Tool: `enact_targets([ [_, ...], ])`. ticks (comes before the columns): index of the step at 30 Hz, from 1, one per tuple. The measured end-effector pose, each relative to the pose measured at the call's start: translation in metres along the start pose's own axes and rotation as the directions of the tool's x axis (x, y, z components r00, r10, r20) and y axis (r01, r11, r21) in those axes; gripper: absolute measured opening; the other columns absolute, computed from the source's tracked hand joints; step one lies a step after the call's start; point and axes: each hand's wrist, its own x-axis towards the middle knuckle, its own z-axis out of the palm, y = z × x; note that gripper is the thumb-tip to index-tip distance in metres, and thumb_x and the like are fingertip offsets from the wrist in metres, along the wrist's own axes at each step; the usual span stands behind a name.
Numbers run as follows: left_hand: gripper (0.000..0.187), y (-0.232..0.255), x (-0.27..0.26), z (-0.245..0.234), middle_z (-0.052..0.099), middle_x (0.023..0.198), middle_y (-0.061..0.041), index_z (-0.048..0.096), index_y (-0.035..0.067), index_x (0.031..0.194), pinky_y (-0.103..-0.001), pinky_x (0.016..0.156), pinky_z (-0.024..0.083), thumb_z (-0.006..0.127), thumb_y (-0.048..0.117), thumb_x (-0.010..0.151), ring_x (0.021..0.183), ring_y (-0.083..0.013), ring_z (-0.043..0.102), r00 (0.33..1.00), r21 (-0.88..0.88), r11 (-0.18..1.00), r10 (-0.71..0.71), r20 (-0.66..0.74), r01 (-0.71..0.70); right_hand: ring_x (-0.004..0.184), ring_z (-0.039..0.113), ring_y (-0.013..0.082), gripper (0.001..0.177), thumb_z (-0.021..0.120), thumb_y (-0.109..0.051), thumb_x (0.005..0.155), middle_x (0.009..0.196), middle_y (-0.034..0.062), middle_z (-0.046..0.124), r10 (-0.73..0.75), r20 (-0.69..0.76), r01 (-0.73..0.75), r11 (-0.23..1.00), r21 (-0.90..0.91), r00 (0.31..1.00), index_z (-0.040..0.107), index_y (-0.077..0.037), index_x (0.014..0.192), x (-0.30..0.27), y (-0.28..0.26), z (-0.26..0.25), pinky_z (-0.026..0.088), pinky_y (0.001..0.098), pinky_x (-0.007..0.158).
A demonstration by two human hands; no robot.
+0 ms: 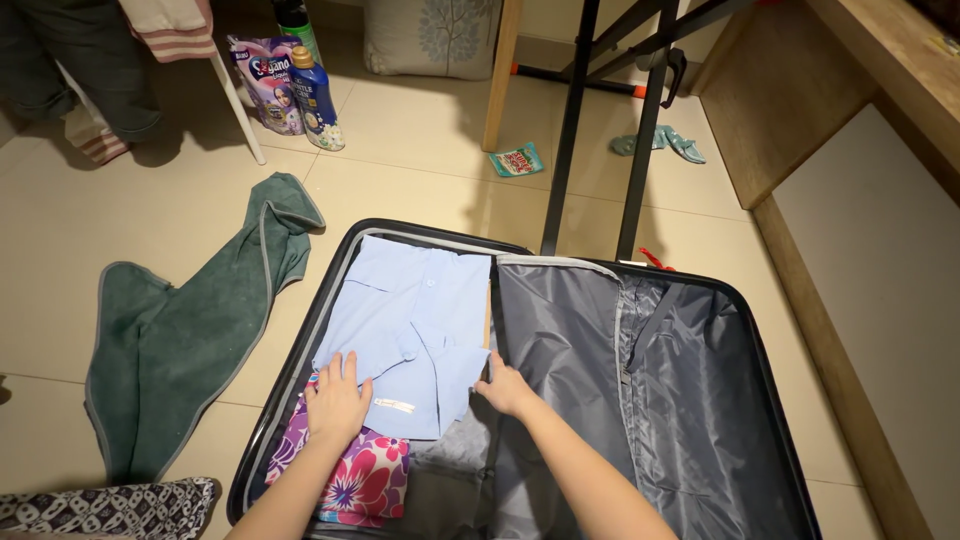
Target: The person opens a silver suitcase and places several folded clothes inside, including a floral garment, beige shorts, a light blue shirt, an orange shirt, and a red shirt. The suitcase remains open at the end of the clip.
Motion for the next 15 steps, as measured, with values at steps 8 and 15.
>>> enact_targets([
  [8, 0.043, -0.021, -0.022, -0.03, 0.051, 0.131, -0.012, 0.05, 0.012, 0.129, -0.051, 0.097, 0.051, 0.055, 0.037, 0.094, 0.125, -0.0296, 0.054, 0.984, -0.191, 0.966, -0.162, 0.07, 0.172, 0.137, 0.044, 0.0465, 0.105, 0.077, -0.038, 0.083, 0.156, 0.028, 0.031, 0.221, -0.091, -0.19, 0.945, 0.267, 0.971, 0.012, -0.015, 0.162, -0.051, -0.049, 0.021, 0.048, 0.0545, 0.108],
  [15, 0.099, -0.025, -0.04, -0.052, 0.039, 0.152, -0.009, 0.029, 0.014, 0.151, -0.05, 0.108, 0.045, 0.075, 0.064, 0.079, 0.14, -0.0275, 0.04, 0.973, -0.096, 0.993, -0.039, 0.229, 0.062, 0.152, 0.02, 0.0402, 0.075, 0.071, -0.026, 0.092, 0.168, 0.0146, 0.016, -0.496, 0.136, 0.512, 0.801, -0.309, 0.858, 0.034, -0.028, 0.157, -0.077, -0.136, 0.04, 0.042, 0.0736, 0.099],
])
